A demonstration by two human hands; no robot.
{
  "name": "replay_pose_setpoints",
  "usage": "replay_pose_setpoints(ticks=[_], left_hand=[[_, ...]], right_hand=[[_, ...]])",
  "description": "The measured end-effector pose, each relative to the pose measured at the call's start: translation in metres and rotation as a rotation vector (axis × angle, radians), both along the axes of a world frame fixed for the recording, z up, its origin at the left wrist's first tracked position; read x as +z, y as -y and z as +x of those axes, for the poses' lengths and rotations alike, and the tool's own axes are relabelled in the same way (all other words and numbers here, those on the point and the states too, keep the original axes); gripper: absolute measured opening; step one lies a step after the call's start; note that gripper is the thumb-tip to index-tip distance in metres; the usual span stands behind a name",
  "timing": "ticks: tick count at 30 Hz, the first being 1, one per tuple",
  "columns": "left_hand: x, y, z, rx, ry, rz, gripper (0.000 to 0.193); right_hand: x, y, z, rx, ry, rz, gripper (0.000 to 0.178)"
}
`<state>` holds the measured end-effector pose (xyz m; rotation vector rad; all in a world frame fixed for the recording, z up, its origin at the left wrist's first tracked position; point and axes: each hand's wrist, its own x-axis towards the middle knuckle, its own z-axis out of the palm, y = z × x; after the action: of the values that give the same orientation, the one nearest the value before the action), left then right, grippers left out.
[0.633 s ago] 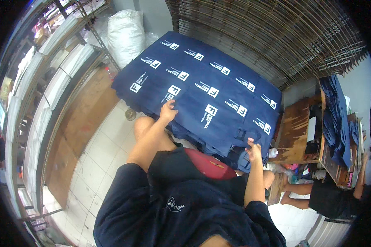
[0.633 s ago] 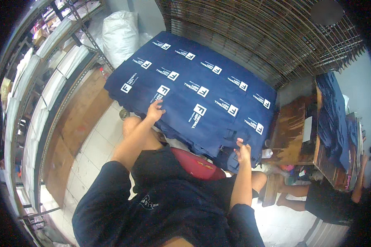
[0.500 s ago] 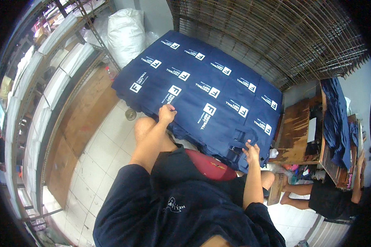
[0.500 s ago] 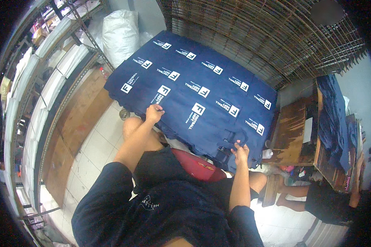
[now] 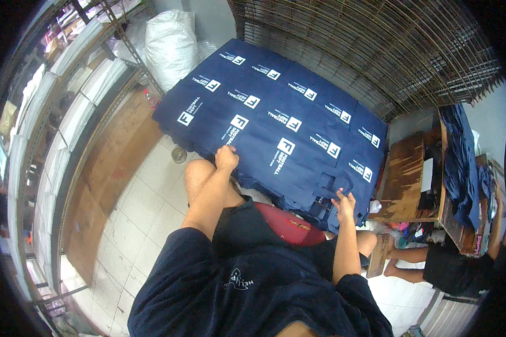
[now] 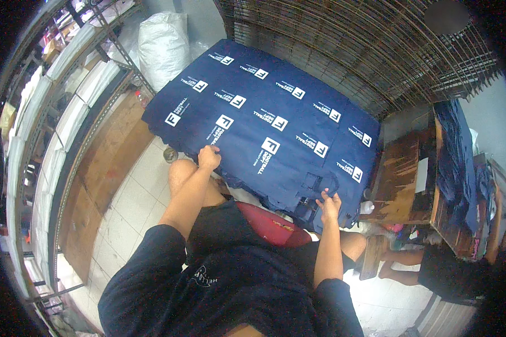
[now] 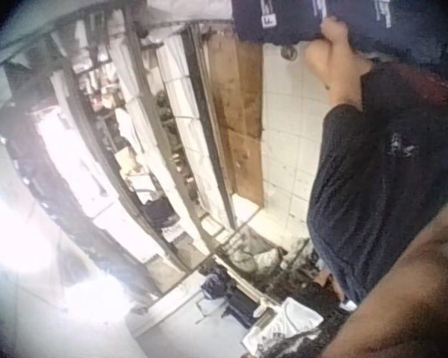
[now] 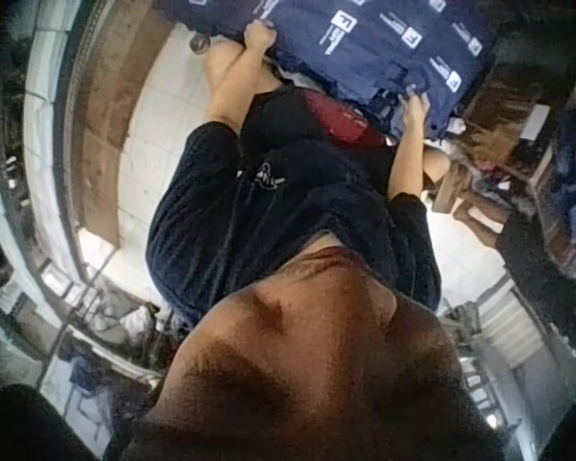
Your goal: The person sits on a low stool and repeatedly folds blue tote bags by hand, then stacks them on a growing pile on the floor. The person occasionally pauses to adjust the stack or scratch their arm.
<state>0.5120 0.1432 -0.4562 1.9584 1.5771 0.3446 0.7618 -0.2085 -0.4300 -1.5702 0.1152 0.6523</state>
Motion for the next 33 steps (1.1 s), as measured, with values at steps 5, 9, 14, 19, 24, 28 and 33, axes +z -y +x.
replay_pose_setpoints(ticks=[5, 9, 14, 19, 24, 28, 33], left_hand=[[0.004, 0.0, 0.004, -0.001, 0.0, 0.006, 0.029], [-0.002, -0.002, -0.002, -0.005, -0.02, 0.031, 0.029], [-0.004, -0.006, 0.001, -0.038, -0.026, 0.047, 0.032], [0.003, 0.002, 0.013, -0.162, -0.016, 0.155, 0.037], [0.003, 0.004, -0.002, -0.169, 0.001, 0.303, 0.041], [0.008, 0.016, -0.004, -0.284, 0.115, 0.35, 0.039], [0.042, 0.04, 0.013, -0.376, 0.167, 0.351, 0.04]], right_hand=[[-0.003, 0.005, -0.006, -0.014, 0.0, -0.004, 0.023], [-0.007, -0.001, -0.012, -0.123, -0.008, -0.032, 0.035], [-0.02, 0.006, -0.007, -0.071, -0.009, -0.112, 0.076], [-0.06, 0.036, 0.003, -0.174, 0.306, -0.412, 0.058], [0.058, 0.062, 0.029, -0.178, 0.784, -0.57, 0.044], [0.174, 0.107, 0.09, -0.402, 1.22, -0.421, 0.02], [0.324, 0.207, 0.196, -0.779, 1.553, -0.842, 0.013]])
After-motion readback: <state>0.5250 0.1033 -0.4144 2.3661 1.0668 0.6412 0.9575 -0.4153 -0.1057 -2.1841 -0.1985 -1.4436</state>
